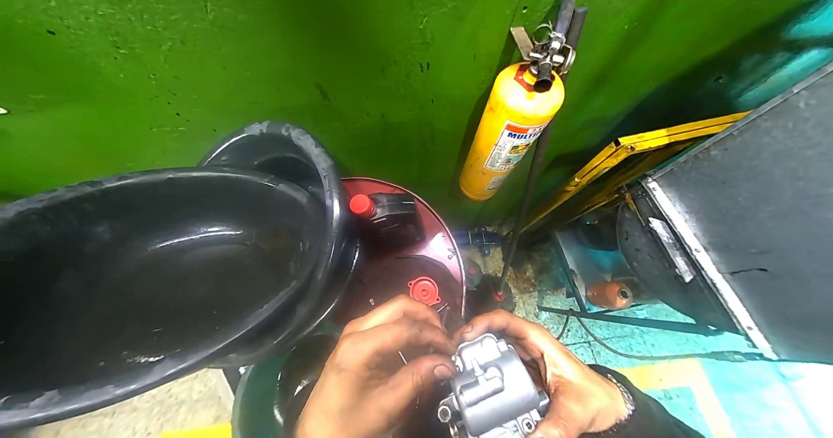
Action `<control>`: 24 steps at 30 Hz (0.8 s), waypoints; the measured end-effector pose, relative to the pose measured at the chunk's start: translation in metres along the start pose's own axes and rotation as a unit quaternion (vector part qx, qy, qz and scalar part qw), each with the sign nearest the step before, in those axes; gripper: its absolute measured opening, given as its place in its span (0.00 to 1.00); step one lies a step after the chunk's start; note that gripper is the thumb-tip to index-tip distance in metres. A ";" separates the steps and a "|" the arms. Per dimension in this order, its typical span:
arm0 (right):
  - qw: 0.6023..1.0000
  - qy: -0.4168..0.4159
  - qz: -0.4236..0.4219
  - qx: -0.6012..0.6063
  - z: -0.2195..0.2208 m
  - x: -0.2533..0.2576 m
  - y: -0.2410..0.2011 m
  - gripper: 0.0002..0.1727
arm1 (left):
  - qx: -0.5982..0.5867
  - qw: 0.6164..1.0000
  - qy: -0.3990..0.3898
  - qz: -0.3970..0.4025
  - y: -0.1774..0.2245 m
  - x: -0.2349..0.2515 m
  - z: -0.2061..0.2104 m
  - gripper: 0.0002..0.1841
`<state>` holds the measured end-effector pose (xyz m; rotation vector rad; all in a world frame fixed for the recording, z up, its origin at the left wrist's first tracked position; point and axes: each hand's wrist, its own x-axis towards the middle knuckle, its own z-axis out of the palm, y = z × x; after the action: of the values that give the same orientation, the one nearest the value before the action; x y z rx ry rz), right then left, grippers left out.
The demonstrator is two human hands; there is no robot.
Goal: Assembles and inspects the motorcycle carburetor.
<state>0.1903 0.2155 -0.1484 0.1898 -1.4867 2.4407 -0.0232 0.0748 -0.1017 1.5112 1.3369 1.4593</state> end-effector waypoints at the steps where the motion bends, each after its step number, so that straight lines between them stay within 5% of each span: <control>1: 1.000 -0.003 0.000 0.003 0.000 -0.001 0.001 0.47 | -0.013 1.000 -0.002 -0.003 -0.001 -0.002 0.001 0.08; 18: 0.997 -0.030 0.024 0.060 -0.005 0.003 0.004 0.47 | -0.174 0.984 0.041 -0.029 -0.015 -0.009 0.024 0.18; 24: 0.989 -0.065 0.034 0.129 -0.009 0.005 0.006 0.45 | -0.190 0.980 0.059 -0.018 -0.009 -0.005 0.032 0.10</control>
<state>0.1844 0.2218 -0.1564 0.3632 -1.2388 2.7177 0.0060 0.0789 -0.1176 1.1635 1.0672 1.6902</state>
